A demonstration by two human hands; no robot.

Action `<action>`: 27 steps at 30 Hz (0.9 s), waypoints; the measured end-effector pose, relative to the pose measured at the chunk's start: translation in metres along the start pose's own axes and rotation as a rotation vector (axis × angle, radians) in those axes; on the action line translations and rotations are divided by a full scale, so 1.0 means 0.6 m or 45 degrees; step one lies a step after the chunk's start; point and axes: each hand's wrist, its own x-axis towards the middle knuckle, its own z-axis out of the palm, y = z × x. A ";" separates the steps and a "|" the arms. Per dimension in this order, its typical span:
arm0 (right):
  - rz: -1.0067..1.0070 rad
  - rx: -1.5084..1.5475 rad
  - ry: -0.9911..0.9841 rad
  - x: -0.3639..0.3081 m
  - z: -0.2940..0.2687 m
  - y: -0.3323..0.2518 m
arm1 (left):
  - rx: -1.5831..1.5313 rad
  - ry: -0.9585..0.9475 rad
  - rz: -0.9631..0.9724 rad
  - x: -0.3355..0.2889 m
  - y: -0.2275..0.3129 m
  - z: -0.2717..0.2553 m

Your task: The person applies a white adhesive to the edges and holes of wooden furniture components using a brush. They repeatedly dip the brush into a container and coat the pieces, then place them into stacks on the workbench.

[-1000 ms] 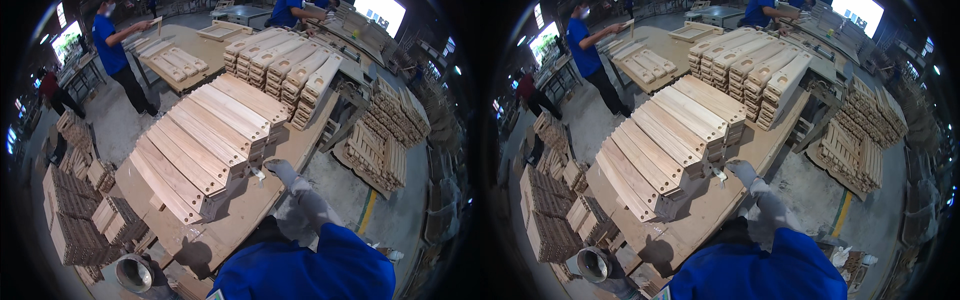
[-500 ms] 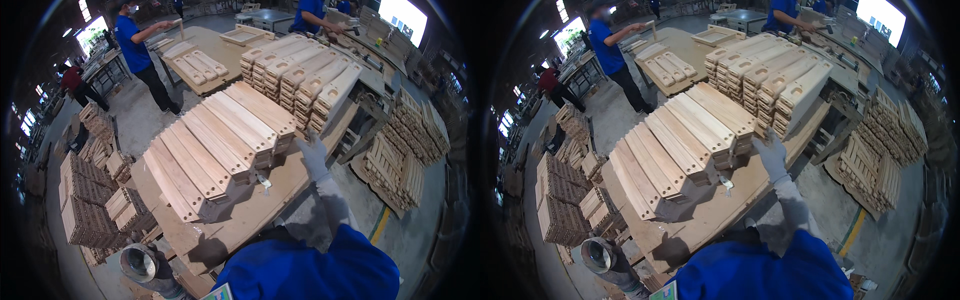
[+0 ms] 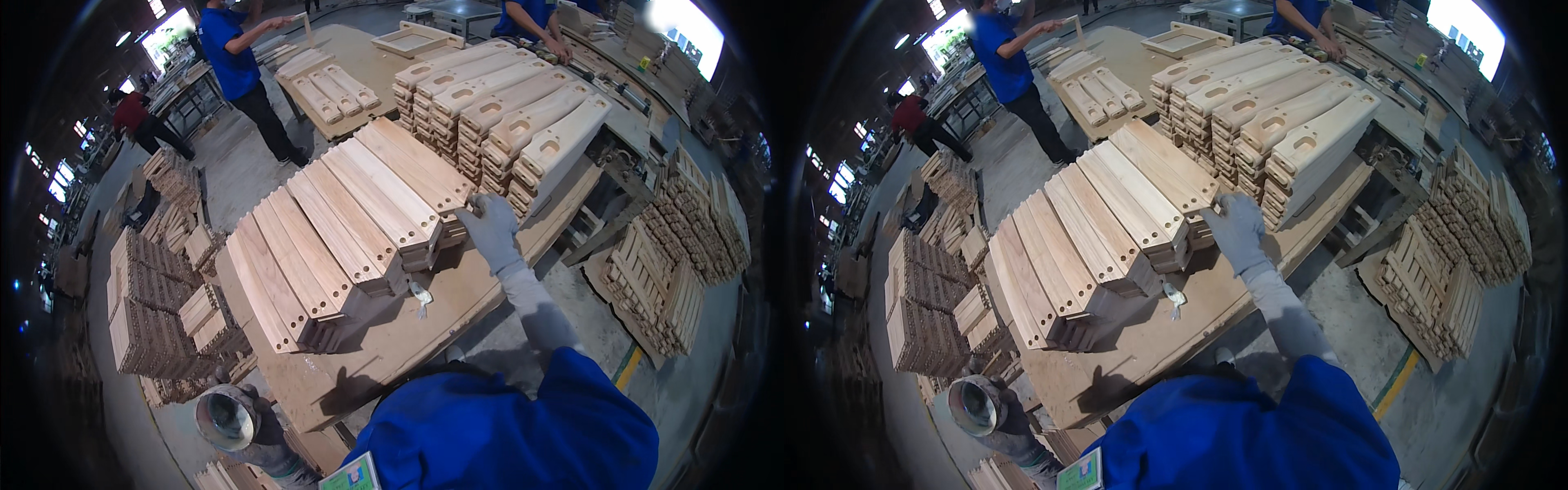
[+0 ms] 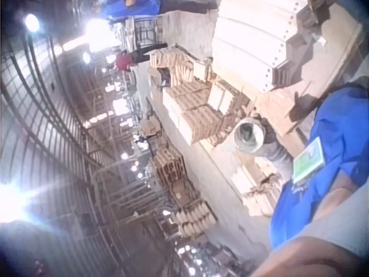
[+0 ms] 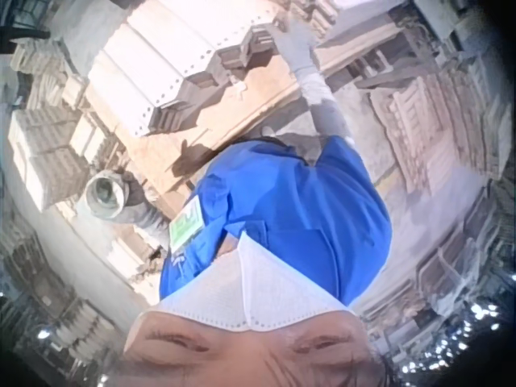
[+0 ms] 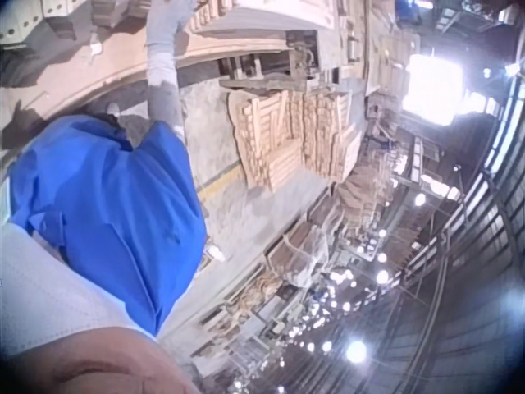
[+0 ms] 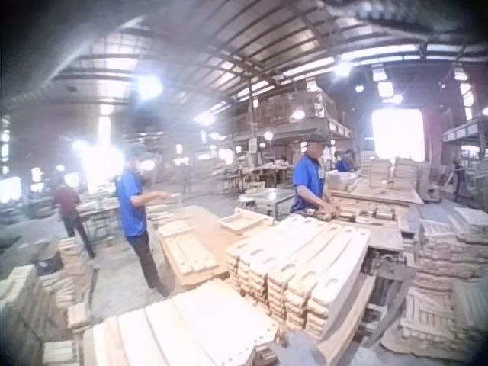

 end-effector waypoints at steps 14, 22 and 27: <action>-0.455 -0.024 -0.050 -0.069 -0.011 -0.086 | 0.584 -0.128 0.371 -0.024 0.010 -0.028; -0.547 -0.238 -0.013 -0.024 0.036 -0.126 | 0.418 -0.013 0.228 -0.033 0.020 -0.012; -0.722 0.174 -0.096 -0.107 -0.019 -0.161 | 0.159 0.122 0.047 -0.046 0.035 -0.010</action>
